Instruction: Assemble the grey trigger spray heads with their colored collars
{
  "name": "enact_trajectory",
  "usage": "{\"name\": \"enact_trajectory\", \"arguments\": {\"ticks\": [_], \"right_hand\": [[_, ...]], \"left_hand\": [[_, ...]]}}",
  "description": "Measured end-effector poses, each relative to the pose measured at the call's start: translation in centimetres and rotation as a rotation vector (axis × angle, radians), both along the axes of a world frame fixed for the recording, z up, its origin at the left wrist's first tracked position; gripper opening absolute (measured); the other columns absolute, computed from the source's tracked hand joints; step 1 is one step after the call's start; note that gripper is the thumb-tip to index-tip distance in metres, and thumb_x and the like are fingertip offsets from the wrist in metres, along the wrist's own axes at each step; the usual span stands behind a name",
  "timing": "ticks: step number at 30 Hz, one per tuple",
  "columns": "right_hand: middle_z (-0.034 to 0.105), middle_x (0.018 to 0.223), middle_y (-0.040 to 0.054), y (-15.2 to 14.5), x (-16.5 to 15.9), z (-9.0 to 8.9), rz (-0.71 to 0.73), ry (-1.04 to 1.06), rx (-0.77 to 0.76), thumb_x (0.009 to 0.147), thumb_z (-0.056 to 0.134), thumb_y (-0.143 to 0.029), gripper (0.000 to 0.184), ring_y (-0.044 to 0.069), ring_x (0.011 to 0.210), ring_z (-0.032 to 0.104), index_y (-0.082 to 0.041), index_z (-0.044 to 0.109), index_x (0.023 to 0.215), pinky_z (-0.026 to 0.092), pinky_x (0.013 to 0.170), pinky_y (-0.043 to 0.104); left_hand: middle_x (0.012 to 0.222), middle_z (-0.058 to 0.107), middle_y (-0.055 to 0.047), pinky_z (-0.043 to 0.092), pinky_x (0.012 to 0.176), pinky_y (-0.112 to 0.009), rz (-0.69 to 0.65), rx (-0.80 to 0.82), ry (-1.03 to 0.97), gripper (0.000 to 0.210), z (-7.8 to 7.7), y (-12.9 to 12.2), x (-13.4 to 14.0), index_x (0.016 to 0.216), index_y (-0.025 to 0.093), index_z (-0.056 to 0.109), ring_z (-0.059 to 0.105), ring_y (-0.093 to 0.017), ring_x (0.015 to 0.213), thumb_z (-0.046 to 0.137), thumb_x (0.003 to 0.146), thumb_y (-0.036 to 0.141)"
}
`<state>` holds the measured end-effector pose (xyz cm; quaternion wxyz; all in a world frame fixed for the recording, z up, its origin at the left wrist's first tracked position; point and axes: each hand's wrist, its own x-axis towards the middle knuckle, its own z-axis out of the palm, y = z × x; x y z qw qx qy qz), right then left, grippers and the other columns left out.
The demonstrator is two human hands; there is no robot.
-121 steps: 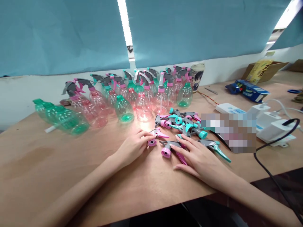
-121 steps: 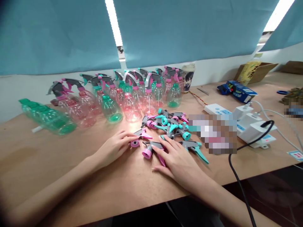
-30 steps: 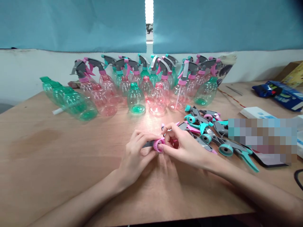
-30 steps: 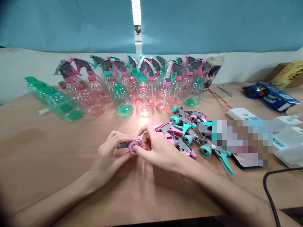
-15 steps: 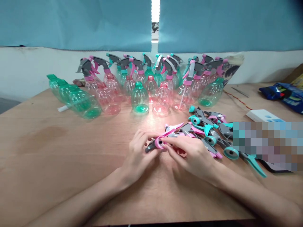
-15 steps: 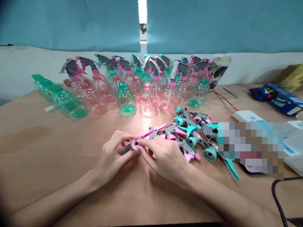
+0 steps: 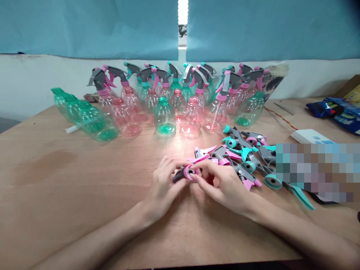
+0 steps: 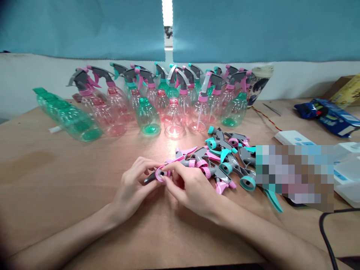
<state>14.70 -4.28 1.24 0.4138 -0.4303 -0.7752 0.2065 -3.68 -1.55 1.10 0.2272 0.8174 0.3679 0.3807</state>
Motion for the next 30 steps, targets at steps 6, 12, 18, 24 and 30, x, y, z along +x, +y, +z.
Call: {"name": "enact_trajectory", "arguments": {"ticks": [6, 12, 18, 24, 30], "right_hand": [[0.044, 0.056, -0.009, 0.0, -0.1, -0.2, 0.043, 0.012, 0.014, 0.086, 0.056, -0.013, 0.014, 0.006, 0.045, 0.04, -0.017, 0.055, 0.099, 0.033, 0.046, 0.017], [0.051, 0.058, -0.0065, 0.5, 0.6, 1.0, 0.114, -0.154, -0.005, 0.09, 0.052, -0.018, 0.006, 0.008, 0.048, 0.045, -0.017, 0.055, 0.095, 0.033, 0.048, 0.02], [0.066, 0.081, 0.0037, 0.9, 1.5, 2.5, 0.136, -0.408, 0.061, 0.093, 0.044, -0.017, 0.016, 0.016, 0.073, 0.059, -0.018, 0.06, 0.091, 0.04, 0.06, 0.025], [0.064, 0.078, 0.0027, 0.9, 1.7, 3.0, 0.132, -0.46, 0.014, 0.092, 0.049, -0.021, 0.014, 0.016, 0.072, 0.059, -0.019, 0.063, 0.087, 0.04, 0.062, 0.025], [0.065, 0.08, 0.0038, 0.9, 2.1, 3.0, 0.145, -0.402, 0.05, 0.093, 0.047, -0.018, 0.017, 0.016, 0.075, 0.06, -0.018, 0.063, 0.089, 0.043, 0.066, 0.026]], "left_hand": [[0.091, 0.064, -0.001, 0.045, 0.076, -0.03, -0.007, -0.041, 0.019, 0.019, -0.1, 0.0, 0.0, 0.1, 0.023, 0.062, 0.053, -0.018, 0.087, 0.067, 0.082, 0.016], [0.092, 0.063, -0.001, 0.044, 0.076, -0.03, -0.039, -0.041, 0.04, 0.018, -0.1, -0.1, 0.0, 0.1, 0.023, 0.061, 0.052, -0.018, 0.088, 0.064, 0.084, 0.015], [0.09, 0.062, -0.001, 0.043, 0.074, -0.029, -0.069, -0.037, 0.058, 0.015, 0.2, -0.1, 0.3, 0.093, 0.022, 0.061, 0.052, -0.018, 0.085, 0.064, 0.082, 0.012], [0.091, 0.062, 0.0, 0.043, 0.072, -0.028, -0.091, -0.032, 0.098, 0.02, 0.3, -0.2, 0.3, 0.095, 0.022, 0.061, 0.052, -0.018, 0.085, 0.065, 0.08, 0.01], [0.094, 0.064, 0.0, 0.042, 0.076, -0.029, -0.086, -0.033, 0.1, 0.015, 0.4, 0.1, 0.2, 0.096, 0.023, 0.061, 0.053, -0.018, 0.087, 0.065, 0.083, 0.016]]}}
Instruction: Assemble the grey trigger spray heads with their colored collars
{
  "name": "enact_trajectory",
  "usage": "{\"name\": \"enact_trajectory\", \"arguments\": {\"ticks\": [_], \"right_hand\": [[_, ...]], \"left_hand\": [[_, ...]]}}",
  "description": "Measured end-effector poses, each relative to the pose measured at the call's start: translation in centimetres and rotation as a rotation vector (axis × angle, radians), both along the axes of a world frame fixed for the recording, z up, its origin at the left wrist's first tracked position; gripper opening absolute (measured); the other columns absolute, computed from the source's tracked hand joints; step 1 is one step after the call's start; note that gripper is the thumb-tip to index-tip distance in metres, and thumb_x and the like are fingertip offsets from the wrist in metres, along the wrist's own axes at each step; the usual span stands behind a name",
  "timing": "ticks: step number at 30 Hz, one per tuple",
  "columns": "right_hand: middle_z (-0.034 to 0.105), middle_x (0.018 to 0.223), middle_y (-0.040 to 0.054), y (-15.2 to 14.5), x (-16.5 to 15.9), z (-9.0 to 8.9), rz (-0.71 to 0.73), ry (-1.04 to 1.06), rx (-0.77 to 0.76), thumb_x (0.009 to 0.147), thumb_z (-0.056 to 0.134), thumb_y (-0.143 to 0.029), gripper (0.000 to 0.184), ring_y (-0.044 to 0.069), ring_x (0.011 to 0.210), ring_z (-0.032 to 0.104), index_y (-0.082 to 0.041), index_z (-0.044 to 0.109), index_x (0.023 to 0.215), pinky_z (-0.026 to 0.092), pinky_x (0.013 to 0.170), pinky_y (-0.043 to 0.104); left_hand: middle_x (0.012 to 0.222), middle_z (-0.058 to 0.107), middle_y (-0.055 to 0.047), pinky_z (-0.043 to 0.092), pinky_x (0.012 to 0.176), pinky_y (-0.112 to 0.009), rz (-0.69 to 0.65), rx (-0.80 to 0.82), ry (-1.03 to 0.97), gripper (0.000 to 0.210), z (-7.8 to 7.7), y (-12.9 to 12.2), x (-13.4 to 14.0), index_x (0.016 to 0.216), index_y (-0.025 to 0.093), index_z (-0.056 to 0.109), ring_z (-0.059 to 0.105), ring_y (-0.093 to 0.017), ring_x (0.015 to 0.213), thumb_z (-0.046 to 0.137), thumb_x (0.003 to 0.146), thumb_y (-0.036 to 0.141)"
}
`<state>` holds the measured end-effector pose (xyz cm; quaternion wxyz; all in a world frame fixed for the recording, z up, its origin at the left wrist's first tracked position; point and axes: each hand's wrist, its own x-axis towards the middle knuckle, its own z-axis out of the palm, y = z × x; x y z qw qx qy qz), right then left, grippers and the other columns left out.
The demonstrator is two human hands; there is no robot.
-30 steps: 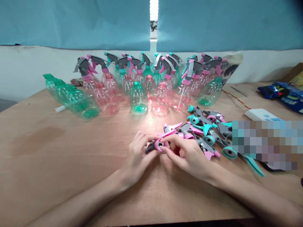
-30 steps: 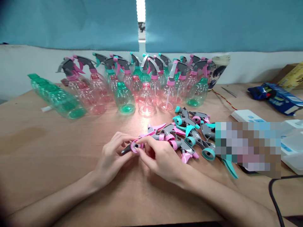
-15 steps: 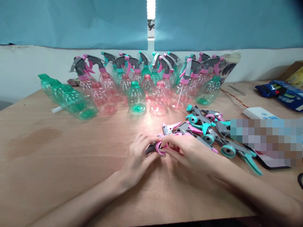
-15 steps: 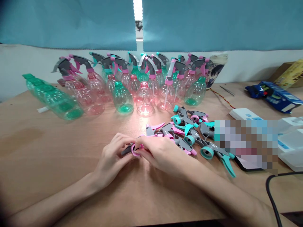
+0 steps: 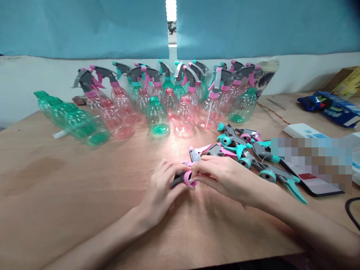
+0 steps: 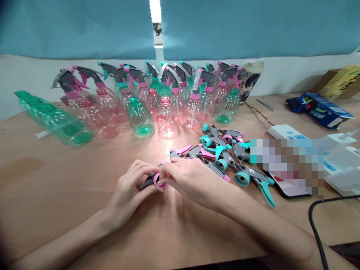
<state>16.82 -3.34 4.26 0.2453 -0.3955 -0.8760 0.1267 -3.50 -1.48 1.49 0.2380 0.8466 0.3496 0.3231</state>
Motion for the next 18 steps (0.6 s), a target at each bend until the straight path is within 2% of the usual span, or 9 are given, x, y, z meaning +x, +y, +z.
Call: {"name": "enact_trajectory", "arguments": {"ticks": [4, 8, 10, 13, 18], "right_hand": [[0.064, 0.078, 0.0029, -0.2, 0.2, 0.0, -0.044, 0.056, 0.054, 0.092, 0.049, -0.017, 0.012, 0.014, 0.071, 0.058, -0.018, 0.06, 0.087, 0.042, 0.062, 0.024], [0.063, 0.074, 0.0008, -0.3, 0.0, 0.1, -0.114, 0.053, -0.031, 0.088, 0.054, -0.015, 0.007, 0.013, 0.065, 0.056, -0.018, 0.059, 0.084, 0.04, 0.057, 0.023], [0.063, 0.073, -0.0001, -0.3, -0.1, 0.1, -0.132, 0.005, -0.113, 0.085, 0.056, -0.011, 0.009, 0.012, 0.063, 0.055, -0.018, 0.059, 0.08, 0.038, 0.056, 0.023], [0.062, 0.07, -0.0017, -0.6, -0.1, 0.0, -0.064, -0.103, -0.243, 0.081, 0.057, -0.009, 0.013, 0.012, 0.062, 0.054, -0.019, 0.056, 0.074, 0.033, 0.052, 0.022], [0.059, 0.076, -0.0025, -1.0, -0.2, -0.3, 0.014, -0.073, -0.349, 0.079, 0.067, -0.021, 0.017, 0.011, 0.064, 0.05, -0.019, 0.05, 0.078, 0.031, 0.051, 0.021]], "left_hand": [[0.092, 0.064, 0.0, 0.042, 0.071, -0.028, 0.166, -0.003, -0.023, 0.015, 0.2, 1.1, -0.9, 0.097, 0.024, 0.062, 0.054, -0.018, 0.084, 0.066, 0.083, 0.023], [0.09, 0.064, 0.001, 0.041, 0.066, -0.027, 0.308, 0.005, -0.028, 0.017, 0.4, 1.9, -1.4, 0.095, 0.023, 0.062, 0.052, -0.017, 0.078, 0.069, 0.079, 0.024], [0.09, 0.065, 0.001, 0.041, 0.066, -0.027, 0.32, 0.015, -0.023, 0.017, 0.3, 2.0, -1.4, 0.094, 0.023, 0.061, 0.052, -0.017, 0.077, 0.069, 0.079, 0.024], [0.09, 0.065, 0.001, 0.041, 0.067, -0.028, 0.32, 0.038, -0.022, 0.017, 0.2, 1.9, -1.2, 0.094, 0.023, 0.061, 0.052, -0.017, 0.077, 0.068, 0.079, 0.024], [0.09, 0.065, 0.001, 0.041, 0.067, -0.027, 0.32, 0.052, -0.024, 0.018, 0.1, 1.9, -1.1, 0.094, 0.023, 0.061, 0.051, -0.016, 0.077, 0.068, 0.078, 0.022]]}}
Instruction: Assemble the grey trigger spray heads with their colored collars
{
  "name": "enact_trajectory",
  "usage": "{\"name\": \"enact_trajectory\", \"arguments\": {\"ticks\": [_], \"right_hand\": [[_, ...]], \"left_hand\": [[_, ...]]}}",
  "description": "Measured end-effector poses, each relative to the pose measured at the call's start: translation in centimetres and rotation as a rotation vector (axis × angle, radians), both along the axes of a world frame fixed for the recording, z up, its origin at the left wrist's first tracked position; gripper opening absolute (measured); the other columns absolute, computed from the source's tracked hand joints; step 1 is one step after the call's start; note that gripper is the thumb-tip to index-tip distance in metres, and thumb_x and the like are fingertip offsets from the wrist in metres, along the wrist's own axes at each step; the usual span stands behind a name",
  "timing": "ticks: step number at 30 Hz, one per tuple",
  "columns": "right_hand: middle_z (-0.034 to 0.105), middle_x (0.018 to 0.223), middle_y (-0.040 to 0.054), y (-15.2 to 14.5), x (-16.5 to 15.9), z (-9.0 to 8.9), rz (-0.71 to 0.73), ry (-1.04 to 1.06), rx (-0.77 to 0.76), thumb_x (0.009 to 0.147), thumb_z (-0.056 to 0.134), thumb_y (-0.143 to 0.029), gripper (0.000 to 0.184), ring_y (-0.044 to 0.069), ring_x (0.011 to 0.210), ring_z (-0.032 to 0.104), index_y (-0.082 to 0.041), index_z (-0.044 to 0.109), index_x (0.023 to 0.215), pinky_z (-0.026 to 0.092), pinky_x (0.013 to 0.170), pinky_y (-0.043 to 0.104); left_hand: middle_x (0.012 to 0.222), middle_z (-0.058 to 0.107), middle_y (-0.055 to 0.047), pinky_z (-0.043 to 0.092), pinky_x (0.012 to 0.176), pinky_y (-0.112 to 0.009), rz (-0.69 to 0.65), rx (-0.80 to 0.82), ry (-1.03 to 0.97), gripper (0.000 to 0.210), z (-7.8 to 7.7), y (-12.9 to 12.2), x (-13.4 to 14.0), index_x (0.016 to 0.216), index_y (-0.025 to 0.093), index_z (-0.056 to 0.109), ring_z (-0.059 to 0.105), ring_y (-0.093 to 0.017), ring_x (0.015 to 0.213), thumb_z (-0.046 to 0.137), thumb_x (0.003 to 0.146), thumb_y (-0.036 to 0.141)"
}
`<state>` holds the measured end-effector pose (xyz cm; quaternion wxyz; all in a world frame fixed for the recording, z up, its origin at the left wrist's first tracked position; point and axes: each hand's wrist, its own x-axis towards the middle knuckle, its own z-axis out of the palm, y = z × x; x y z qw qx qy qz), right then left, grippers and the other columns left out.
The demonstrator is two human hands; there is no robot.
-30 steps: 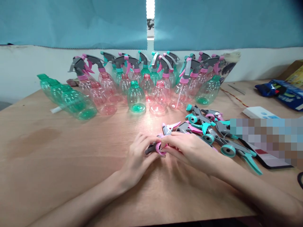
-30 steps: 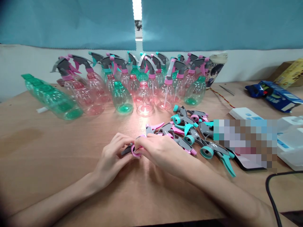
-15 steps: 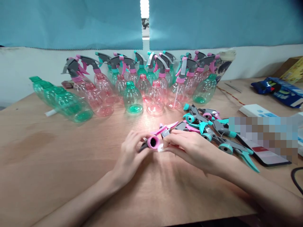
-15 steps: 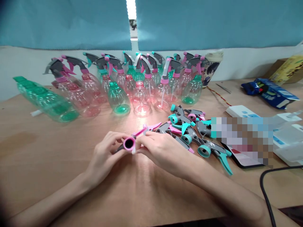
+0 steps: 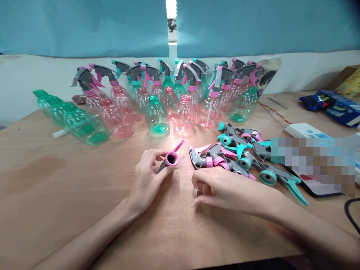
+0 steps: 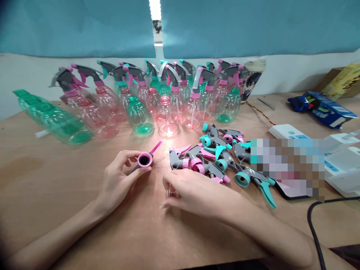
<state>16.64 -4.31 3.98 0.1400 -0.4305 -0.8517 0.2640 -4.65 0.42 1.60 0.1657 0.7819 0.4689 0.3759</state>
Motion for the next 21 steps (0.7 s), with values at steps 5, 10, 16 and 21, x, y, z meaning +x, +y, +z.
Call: {"name": "enact_trajectory", "arguments": {"ticks": [5, 10, 16, 21], "right_hand": [[0.058, 0.076, -0.0026, 0.2, -0.4, -1.1, -0.048, 0.025, 0.017, 0.081, 0.063, -0.016, 0.016, 0.01, 0.064, 0.051, -0.019, 0.05, 0.073, 0.034, 0.052, 0.022], [0.066, 0.073, -0.0028, 0.6, 0.0, -0.8, -0.135, 0.314, -0.03, 0.08, 0.065, -0.012, 0.011, 0.01, 0.06, 0.06, -0.02, 0.062, 0.087, 0.045, 0.053, 0.021], [0.072, 0.074, 0.0003, 1.0, 0.5, 1.1, -0.254, 0.729, -0.141, 0.084, 0.064, -0.023, 0.013, 0.013, 0.064, 0.067, -0.021, 0.075, 0.09, 0.057, 0.06, 0.025], [0.074, 0.081, 0.001, 1.3, 0.3, 0.5, -0.25, 0.871, -0.328, 0.085, 0.062, -0.017, 0.018, 0.013, 0.071, 0.071, -0.023, 0.074, 0.097, 0.061, 0.067, 0.026]], "left_hand": [[0.088, 0.063, 0.001, 0.041, 0.065, -0.026, -0.012, -0.012, 0.0, 0.016, 0.1, -0.2, 0.2, 0.093, 0.022, 0.061, 0.052, -0.016, 0.077, 0.068, 0.078, 0.021], [0.087, 0.064, 0.0, 0.043, 0.067, -0.027, -0.032, -0.02, -0.026, 0.013, 0.3, -0.6, 0.5, 0.092, 0.022, 0.062, 0.054, -0.017, 0.078, 0.068, 0.079, 0.023], [0.087, 0.063, -0.001, 0.047, 0.065, -0.027, -0.156, -0.084, -0.103, 0.016, 0.1, -1.5, 1.0, 0.092, 0.021, 0.062, 0.058, -0.015, 0.077, 0.07, 0.079, 0.025], [0.087, 0.06, 0.0, 0.048, 0.058, -0.021, -0.237, -0.075, -0.116, 0.023, 0.0, -2.0, 1.2, 0.101, 0.022, 0.062, 0.056, -0.012, 0.071, 0.069, 0.08, 0.022]]}}
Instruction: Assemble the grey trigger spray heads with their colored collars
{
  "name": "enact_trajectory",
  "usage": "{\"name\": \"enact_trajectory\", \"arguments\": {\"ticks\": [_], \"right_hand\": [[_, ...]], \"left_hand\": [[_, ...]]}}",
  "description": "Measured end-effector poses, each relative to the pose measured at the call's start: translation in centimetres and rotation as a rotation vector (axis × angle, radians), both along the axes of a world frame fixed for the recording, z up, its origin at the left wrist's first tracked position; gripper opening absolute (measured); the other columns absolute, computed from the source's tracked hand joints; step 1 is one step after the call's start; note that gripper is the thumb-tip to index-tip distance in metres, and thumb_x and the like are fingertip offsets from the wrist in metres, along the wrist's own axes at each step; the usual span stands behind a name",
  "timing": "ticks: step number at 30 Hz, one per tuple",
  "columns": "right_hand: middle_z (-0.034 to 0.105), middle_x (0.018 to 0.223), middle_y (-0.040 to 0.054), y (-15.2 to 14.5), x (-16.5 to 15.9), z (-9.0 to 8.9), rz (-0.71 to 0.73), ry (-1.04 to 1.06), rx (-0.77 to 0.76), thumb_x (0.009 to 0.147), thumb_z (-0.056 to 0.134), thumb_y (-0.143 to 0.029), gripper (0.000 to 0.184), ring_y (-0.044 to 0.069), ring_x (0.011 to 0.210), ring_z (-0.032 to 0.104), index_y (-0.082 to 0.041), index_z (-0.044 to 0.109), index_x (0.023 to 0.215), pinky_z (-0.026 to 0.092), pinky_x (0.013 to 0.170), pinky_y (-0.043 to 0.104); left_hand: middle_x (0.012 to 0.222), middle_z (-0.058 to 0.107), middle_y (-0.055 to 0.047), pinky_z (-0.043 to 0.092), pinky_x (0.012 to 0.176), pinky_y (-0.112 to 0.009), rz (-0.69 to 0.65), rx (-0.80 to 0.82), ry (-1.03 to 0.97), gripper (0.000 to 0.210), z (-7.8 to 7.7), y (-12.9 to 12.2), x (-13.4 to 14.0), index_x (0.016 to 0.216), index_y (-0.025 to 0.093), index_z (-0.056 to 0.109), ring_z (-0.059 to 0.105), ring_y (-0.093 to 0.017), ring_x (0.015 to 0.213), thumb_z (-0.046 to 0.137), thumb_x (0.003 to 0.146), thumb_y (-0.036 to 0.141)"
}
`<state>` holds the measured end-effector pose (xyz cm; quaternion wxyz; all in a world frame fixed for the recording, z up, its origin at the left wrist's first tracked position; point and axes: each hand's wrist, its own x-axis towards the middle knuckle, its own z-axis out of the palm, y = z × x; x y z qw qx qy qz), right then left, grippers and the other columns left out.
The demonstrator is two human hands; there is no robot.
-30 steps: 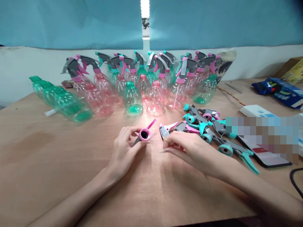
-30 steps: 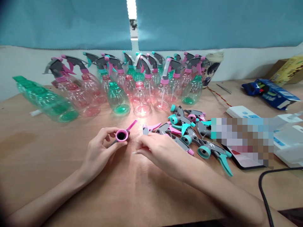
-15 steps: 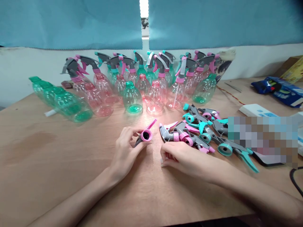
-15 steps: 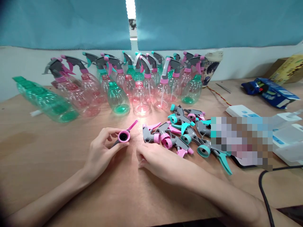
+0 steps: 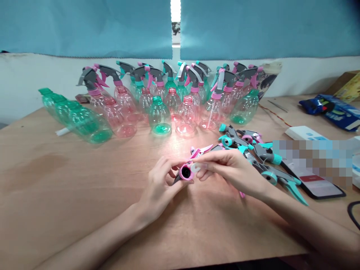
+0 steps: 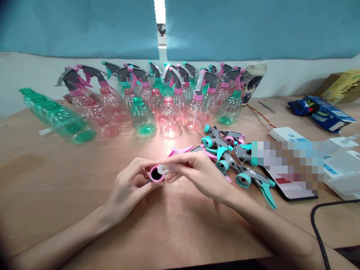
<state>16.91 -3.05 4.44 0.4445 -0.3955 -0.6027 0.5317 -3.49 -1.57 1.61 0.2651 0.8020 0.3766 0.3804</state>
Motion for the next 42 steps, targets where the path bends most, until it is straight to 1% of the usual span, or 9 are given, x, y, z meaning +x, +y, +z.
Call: {"name": "enact_trajectory", "arguments": {"ticks": [4, 10, 14, 18, 23, 27, 34, 39, 42], "right_hand": [[0.073, 0.075, -0.0006, 0.0, -0.4, -0.7, 0.003, 0.063, -0.018, 0.083, 0.064, -0.014, 0.017, 0.011, 0.066, 0.069, -0.023, 0.075, 0.091, 0.06, 0.063, 0.024], [0.07, 0.074, 0.0013, -0.4, -1.1, -1.1, -0.049, 0.032, 0.001, 0.076, 0.071, -0.018, 0.002, 0.011, 0.061, 0.064, -0.017, 0.073, 0.077, 0.055, 0.051, 0.021], [0.067, 0.076, 0.0008, -0.3, -1.0, -1.1, -0.161, -0.015, 0.057, 0.071, 0.076, -0.021, 0.014, 0.011, 0.058, 0.06, -0.017, 0.063, 0.076, 0.049, 0.043, 0.021], [0.065, 0.08, -0.0001, -0.1, -0.6, -0.9, -0.216, -0.04, 0.16, 0.076, 0.072, -0.022, 0.017, 0.009, 0.057, 0.058, -0.02, 0.057, 0.085, 0.047, 0.045, 0.021], [0.063, 0.081, -0.0004, -0.5, -0.2, -0.5, -0.069, -0.292, 0.434, 0.08, 0.063, -0.014, 0.026, 0.008, 0.057, 0.055, -0.02, 0.052, 0.103, 0.041, 0.042, 0.018], [0.062, 0.082, -0.0018, -0.8, -0.2, -0.6, 0.002, -0.453, 0.634, 0.078, 0.059, -0.006, 0.034, 0.007, 0.063, 0.056, -0.02, 0.05, 0.107, 0.042, 0.047, 0.016], [0.062, 0.087, 0.0001, -0.5, -0.3, -1.0, -0.005, -0.576, 0.707, 0.077, 0.055, -0.007, 0.034, 0.008, 0.07, 0.058, -0.017, 0.048, 0.109, 0.043, 0.055, 0.019], [0.062, 0.088, -0.0001, -0.5, -0.1, -1.0, -0.02, -0.631, 0.725, 0.076, 0.057, -0.009, 0.04, 0.009, 0.067, 0.056, -0.017, 0.046, 0.114, 0.042, 0.056, 0.02], [0.063, 0.091, 0.0012, -0.5, -0.3, -1.1, -0.035, -0.648, 0.746, 0.077, 0.056, -0.009, 0.035, 0.009, 0.066, 0.056, -0.018, 0.047, 0.11, 0.042, 0.056, 0.021]], "left_hand": [[0.086, 0.057, -0.001, 0.049, 0.055, -0.019, -0.027, -0.025, -0.001, 0.024, 0.2, -0.2, 0.0, 0.102, 0.023, 0.065, 0.055, -0.011, 0.07, 0.069, 0.079, 0.017], [0.087, 0.058, -0.001, 0.049, 0.057, -0.019, -0.053, -0.058, 0.011, 0.021, 0.2, -0.4, 0.2, 0.097, 0.022, 0.065, 0.054, -0.011, 0.07, 0.069, 0.078, 0.015], [0.086, 0.057, -0.001, 0.048, 0.056, -0.019, -0.051, -0.085, 0.017, 0.022, 0.2, -0.5, 0.2, 0.099, 0.023, 0.065, 0.054, -0.012, 0.072, 0.069, 0.079, 0.016], [0.088, 0.057, -0.001, 0.048, 0.058, -0.02, -0.052, -0.09, 0.036, 0.026, 0.2, -0.5, 0.1, 0.104, 0.024, 0.065, 0.054, -0.012, 0.074, 0.068, 0.079, 0.015], [0.094, 0.058, -0.001, 0.048, 0.069, -0.024, -0.066, -0.02, 0.075, 0.031, 0.0, -0.3, -0.1, 0.109, 0.026, 0.064, 0.056, -0.014, 0.083, 0.067, 0.081, 0.014], [0.095, 0.057, -0.001, 0.047, 0.077, -0.028, -0.089, 0.039, 0.085, 0.028, -0.2, -0.2, -0.3, 0.106, 0.025, 0.064, 0.056, -0.016, 0.087, 0.064, 0.083, 0.011], [0.098, 0.055, -0.002, 0.047, 0.08, -0.028, -0.138, 0.117, 0.083, 0.036, -0.7, -0.1, -0.3, 0.116, 0.026, 0.059, 0.054, -0.016, 0.091, 0.064, 0.084, 0.012], [0.102, 0.055, -0.003, 0.047, 0.081, -0.03, -0.146, 0.16, 0.087, 0.042, -0.9, -0.1, -0.3, 0.123, 0.026, 0.054, 0.053, -0.017, 0.095, 0.062, 0.085, 0.011], [0.102, 0.055, -0.003, 0.047, 0.081, -0.03, -0.154, 0.182, 0.089, 0.042, -1.0, -0.2, -0.3, 0.124, 0.024, 0.053, 0.052, -0.017, 0.095, 0.062, 0.085, 0.011]]}}
